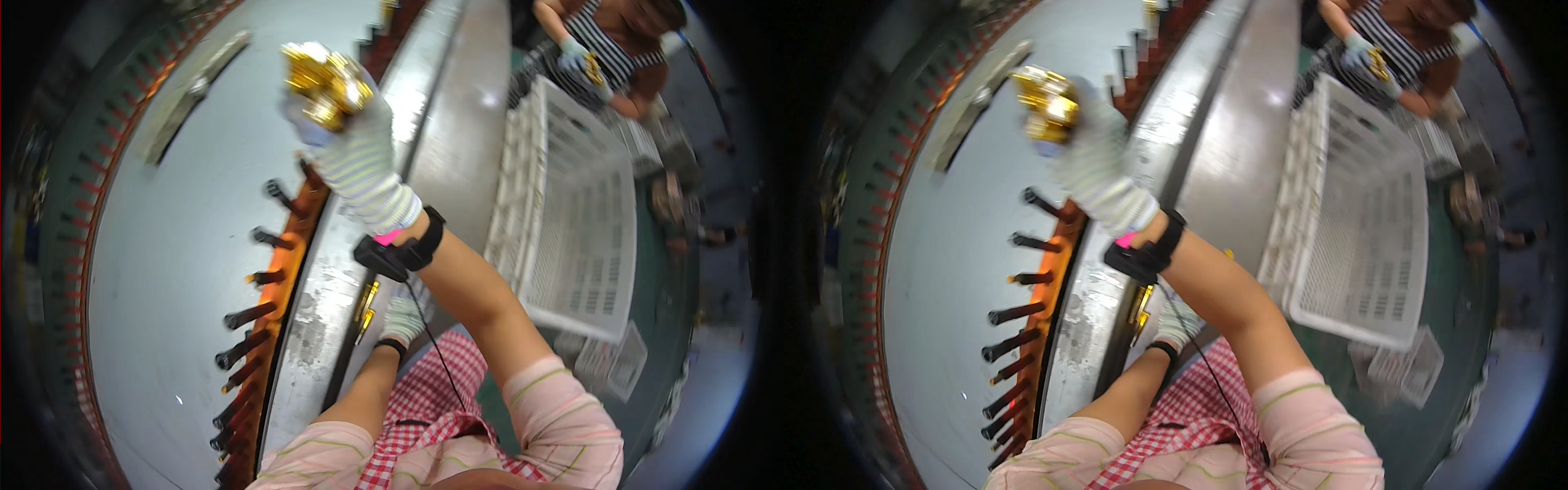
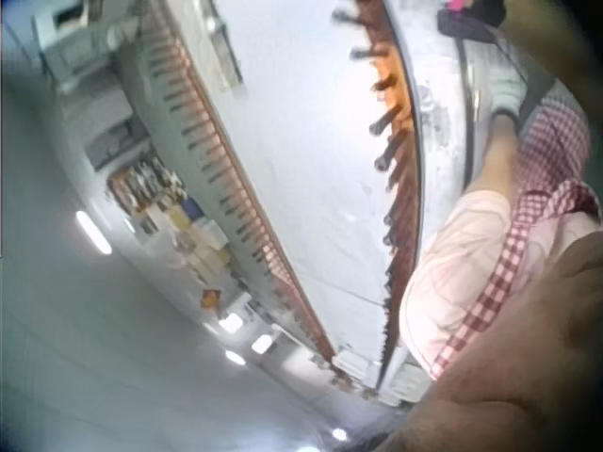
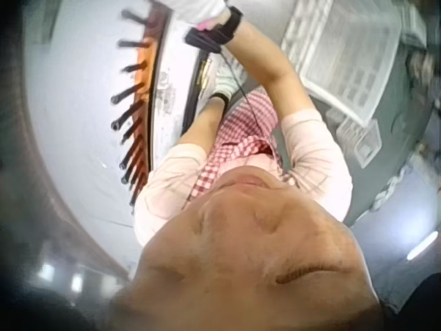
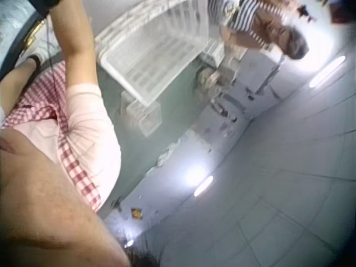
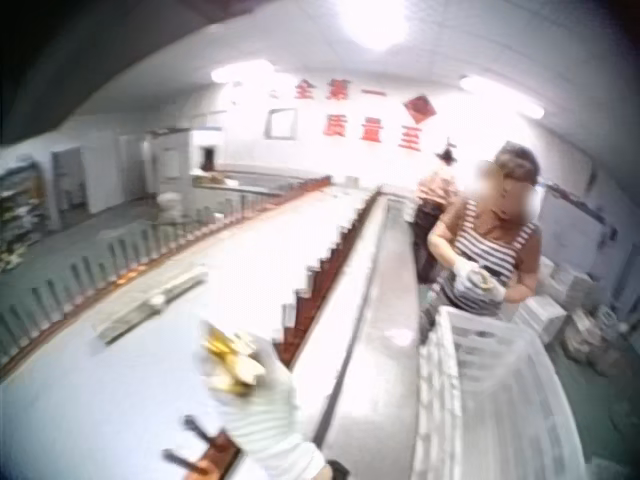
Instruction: Unloading small gold-colored cylindrical parts from a rotating conveyor machine into a plastic crate.
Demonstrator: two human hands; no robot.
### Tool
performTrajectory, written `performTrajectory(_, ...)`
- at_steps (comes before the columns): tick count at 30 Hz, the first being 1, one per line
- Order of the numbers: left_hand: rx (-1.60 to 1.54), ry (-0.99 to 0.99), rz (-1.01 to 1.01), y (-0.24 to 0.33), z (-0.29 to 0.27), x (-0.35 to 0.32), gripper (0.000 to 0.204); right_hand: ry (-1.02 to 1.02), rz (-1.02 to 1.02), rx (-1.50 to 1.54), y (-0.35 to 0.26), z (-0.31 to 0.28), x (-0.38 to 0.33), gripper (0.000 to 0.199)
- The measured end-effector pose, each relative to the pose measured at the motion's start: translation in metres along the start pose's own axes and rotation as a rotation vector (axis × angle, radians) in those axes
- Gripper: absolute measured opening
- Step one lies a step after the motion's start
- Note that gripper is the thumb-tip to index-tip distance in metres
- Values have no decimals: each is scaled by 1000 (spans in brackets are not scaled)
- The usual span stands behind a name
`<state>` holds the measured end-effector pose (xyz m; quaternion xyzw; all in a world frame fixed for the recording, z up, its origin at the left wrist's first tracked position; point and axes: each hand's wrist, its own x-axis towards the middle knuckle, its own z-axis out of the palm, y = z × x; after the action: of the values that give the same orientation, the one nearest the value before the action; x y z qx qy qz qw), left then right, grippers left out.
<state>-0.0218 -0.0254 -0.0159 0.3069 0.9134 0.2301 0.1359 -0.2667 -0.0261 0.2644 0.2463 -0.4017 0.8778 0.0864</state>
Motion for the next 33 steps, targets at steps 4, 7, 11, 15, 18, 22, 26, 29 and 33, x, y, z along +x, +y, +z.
performTrajectory(4, 43, -82, -49, 3, -10, 2, 53, -73, -544, -736, -95, 22, -9, 47)
performTrajectory(7, 93, 249, 139, 8, -16, 3, 53, -64, -508, -1023, -169, -35, -58, 48)
performTrajectory(11, 142, 233, 151, 18, -9, 10, 52, 273, 172, -1375, -256, -151, -143, 41)
performTrajectory(15, 172, 191, 146, 25, -15, 12, 51, 361, 608, -1458, -301, -281, -229, 50)
performTrajectory(18, 199, 182, 144, 31, -13, 14, 50, 80, 967, -1715, -296, -333, -283, 42)
performTrajectory(22, 196, 131, 128, 33, -16, 20, 49, -486, 1564, -1623, -253, -360, -323, 38)
performTrajectory(26, 176, 113, 122, 37, -14, 27, 49, -734, 1748, -1565, -222, -402, -368, 36)
performTrajectory(29, 200, 106, 110, 34, -12, 26, 50, -777, 1717, -1628, -204, -415, -392, 34)
performTrajectory(33, 191, 57, 95, 37, -12, 32, 50, -674, 1782, -1598, -194, -428, -414, 29)
